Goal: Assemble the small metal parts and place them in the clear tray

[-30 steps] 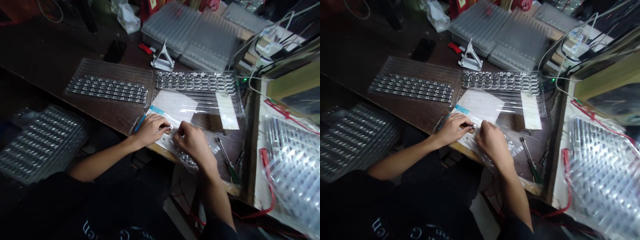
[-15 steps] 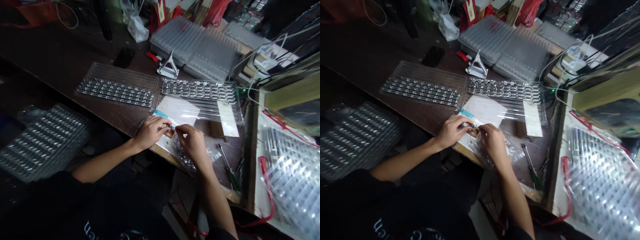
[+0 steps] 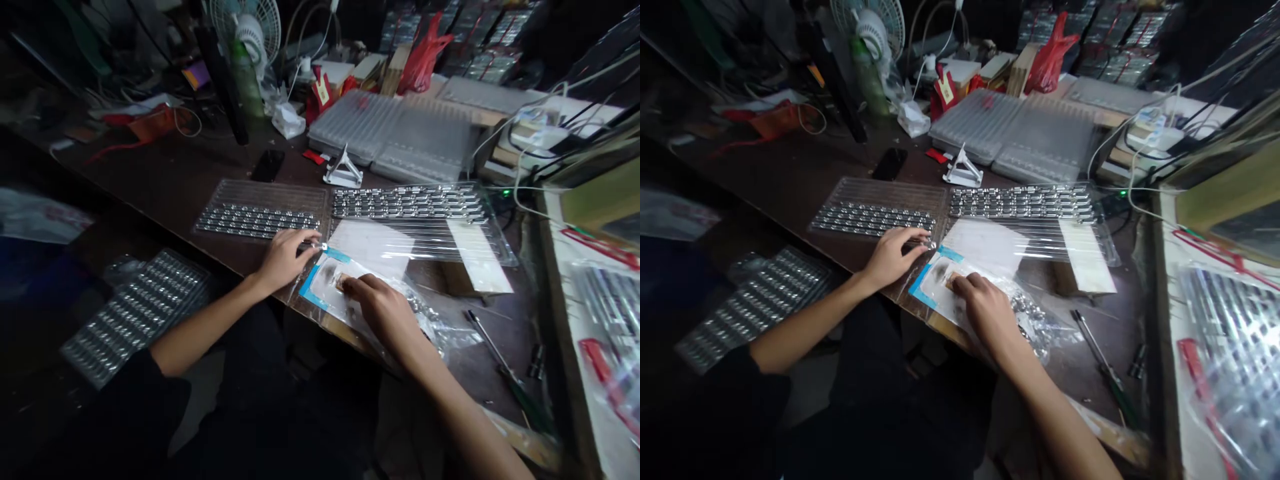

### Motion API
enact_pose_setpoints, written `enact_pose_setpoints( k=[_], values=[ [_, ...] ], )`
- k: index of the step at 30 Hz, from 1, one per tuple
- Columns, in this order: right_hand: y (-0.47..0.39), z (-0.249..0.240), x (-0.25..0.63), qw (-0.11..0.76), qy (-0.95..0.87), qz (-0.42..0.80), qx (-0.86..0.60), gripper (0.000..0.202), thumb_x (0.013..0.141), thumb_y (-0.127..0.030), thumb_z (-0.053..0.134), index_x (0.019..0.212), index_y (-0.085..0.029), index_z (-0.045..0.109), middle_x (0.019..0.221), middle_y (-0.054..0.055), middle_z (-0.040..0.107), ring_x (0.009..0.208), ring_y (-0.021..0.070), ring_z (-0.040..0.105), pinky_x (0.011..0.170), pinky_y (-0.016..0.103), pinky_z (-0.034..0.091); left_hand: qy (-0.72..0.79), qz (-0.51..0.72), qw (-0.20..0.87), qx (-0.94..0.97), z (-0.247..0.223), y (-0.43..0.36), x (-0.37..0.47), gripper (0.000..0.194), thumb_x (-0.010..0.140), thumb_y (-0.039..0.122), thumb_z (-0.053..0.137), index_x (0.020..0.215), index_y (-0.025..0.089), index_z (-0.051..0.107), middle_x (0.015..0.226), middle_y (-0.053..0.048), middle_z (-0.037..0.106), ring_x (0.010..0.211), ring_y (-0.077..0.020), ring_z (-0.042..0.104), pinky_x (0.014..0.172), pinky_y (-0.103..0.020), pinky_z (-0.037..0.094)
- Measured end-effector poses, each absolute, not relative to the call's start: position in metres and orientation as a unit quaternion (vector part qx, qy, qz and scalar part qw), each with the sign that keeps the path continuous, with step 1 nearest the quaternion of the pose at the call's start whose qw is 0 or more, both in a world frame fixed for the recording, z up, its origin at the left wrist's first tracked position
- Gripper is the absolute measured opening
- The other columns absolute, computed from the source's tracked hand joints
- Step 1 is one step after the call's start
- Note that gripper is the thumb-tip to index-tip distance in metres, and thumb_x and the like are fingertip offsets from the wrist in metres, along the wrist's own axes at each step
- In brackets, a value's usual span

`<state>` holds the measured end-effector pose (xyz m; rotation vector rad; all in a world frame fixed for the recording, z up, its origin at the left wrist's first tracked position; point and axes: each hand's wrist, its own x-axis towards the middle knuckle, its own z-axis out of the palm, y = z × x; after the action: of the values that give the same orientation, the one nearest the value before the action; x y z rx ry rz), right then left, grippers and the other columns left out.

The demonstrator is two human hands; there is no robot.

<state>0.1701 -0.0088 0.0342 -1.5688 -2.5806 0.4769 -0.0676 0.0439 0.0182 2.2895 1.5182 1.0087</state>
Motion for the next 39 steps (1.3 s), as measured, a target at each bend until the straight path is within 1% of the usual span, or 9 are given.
enact_pose_setpoints(
  k=[3, 8, 11, 17, 24, 30, 33, 36, 39],
  values=[
    [-0.01, 0.041, 0.175, 0.024, -0.832, 0.155, -0.532, 0.024, 0.098, -0.027, 0.048, 0.107, -0.022, 0.07, 0.104, 0.006, 0.07, 0.083, 0.0196, 0.068, 0.063, 0.028, 0.039, 0.535, 0.325, 0.102, 0.773, 0.024, 0.087, -0.079, 0.014, 0.09, 0.022, 0.06, 0.1, 0.019, 0.07, 0.103, -0.004, 0.074, 0.097, -0.0208, 0.066, 0.093, -0.037, 0.047],
    [-0.01, 0.047, 0.182, -0.011, -0.846, 0.198, -0.496, 0.02, 0.095, -0.036, 0.056, 0.097, -0.024, 0.073, 0.098, 0.005, 0.073, 0.087, 0.0213, 0.069, 0.065, 0.028, 0.039, 0.532, 0.318, 0.174, 0.765, 0.022, 0.145, -0.078, 0.014, 0.085, 0.019, 0.062, 0.096, 0.016, 0.07, 0.096, -0.005, 0.075, 0.087, -0.0174, 0.068, 0.083, -0.03, 0.052],
    [-0.011, 0.048, 0.18, -0.016, -0.851, 0.208, -0.481, 0.018, 0.093, -0.033, 0.059, 0.097, -0.022, 0.073, 0.099, 0.007, 0.073, 0.09, 0.0221, 0.069, 0.067, 0.027, 0.04, 0.532, 0.282, 0.188, 0.776, 0.018, 0.154, -0.078, 0.015, 0.085, 0.019, 0.062, 0.097, 0.017, 0.07, 0.097, -0.006, 0.075, 0.085, -0.0172, 0.069, 0.08, -0.029, 0.052],
    [-0.012, 0.051, 0.176, -0.034, -0.854, 0.224, -0.468, 0.023, 0.095, -0.021, 0.05, 0.088, -0.02, 0.071, 0.099, 0.007, 0.072, 0.087, 0.0216, 0.068, 0.067, 0.027, 0.038, 0.548, 0.196, 0.141, 0.801, 0.022, 0.155, -0.093, 0.017, 0.084, 0.027, 0.063, 0.095, 0.019, 0.073, 0.093, -0.006, 0.075, 0.084, -0.0202, 0.068, 0.079, -0.031, 0.05],
    [-0.012, 0.046, 0.181, -0.007, -0.838, 0.235, -0.493, 0.015, 0.094, -0.026, 0.057, 0.096, -0.019, 0.07, 0.104, 0.007, 0.071, 0.089, 0.0211, 0.068, 0.066, 0.026, 0.039, 0.546, 0.101, 0.072, 0.828, 0.032, 0.158, -0.091, 0.022, 0.084, 0.033, 0.058, 0.088, 0.021, 0.075, 0.101, -0.005, 0.074, 0.095, -0.0229, 0.067, 0.089, -0.033, 0.047],
    [-0.012, 0.044, 0.182, -0.007, -0.863, 0.198, -0.465, 0.02, 0.096, -0.022, 0.051, 0.099, -0.015, 0.07, 0.107, 0.012, 0.07, 0.095, 0.0239, 0.067, 0.075, 0.029, 0.044, 0.543, 0.04, -0.001, 0.839, 0.042, 0.163, -0.095, 0.018, 0.079, 0.03, 0.06, 0.089, 0.022, 0.074, 0.098, -0.005, 0.075, 0.095, -0.0274, 0.068, 0.092, -0.038, 0.046],
    [-0.011, 0.042, 0.182, 0.011, -0.87, 0.183, -0.457, 0.018, 0.095, -0.025, 0.056, 0.103, -0.015, 0.068, 0.11, 0.012, 0.069, 0.096, 0.0239, 0.066, 0.077, 0.029, 0.045, 0.504, 0.089, -0.008, 0.859, 0.054, 0.167, -0.059, 0.019, 0.08, 0.029, 0.062, 0.095, 0.023, 0.074, 0.102, -0.006, 0.075, 0.096, -0.0273, 0.067, 0.092, -0.039, 0.046],
    [-0.011, 0.041, 0.182, 0.01, -0.862, 0.19, -0.469, 0.018, 0.091, -0.03, 0.064, 0.101, -0.016, 0.069, 0.108, 0.011, 0.069, 0.096, 0.024, 0.066, 0.076, 0.028, 0.046, 0.427, 0.147, 0.066, 0.89, 0.067, 0.174, 0.011, 0.019, 0.084, 0.027, 0.059, 0.096, 0.022, 0.074, 0.102, -0.004, 0.075, 0.097, -0.0239, 0.067, 0.089, -0.034, 0.047],
    [-0.01, 0.043, 0.182, 0.002, -0.861, 0.205, -0.466, 0.017, 0.091, -0.031, 0.064, 0.097, -0.016, 0.07, 0.106, 0.011, 0.07, 0.095, 0.0242, 0.066, 0.075, 0.029, 0.046, 0.345, 0.199, 0.115, 0.91, 0.072, 0.184, 0.093, 0.02, 0.086, 0.022, 0.057, 0.097, 0.02, 0.074, 0.103, -0.005, 0.073, 0.097, -0.0215, 0.065, 0.091, -0.033, 0.046]
  ],
)
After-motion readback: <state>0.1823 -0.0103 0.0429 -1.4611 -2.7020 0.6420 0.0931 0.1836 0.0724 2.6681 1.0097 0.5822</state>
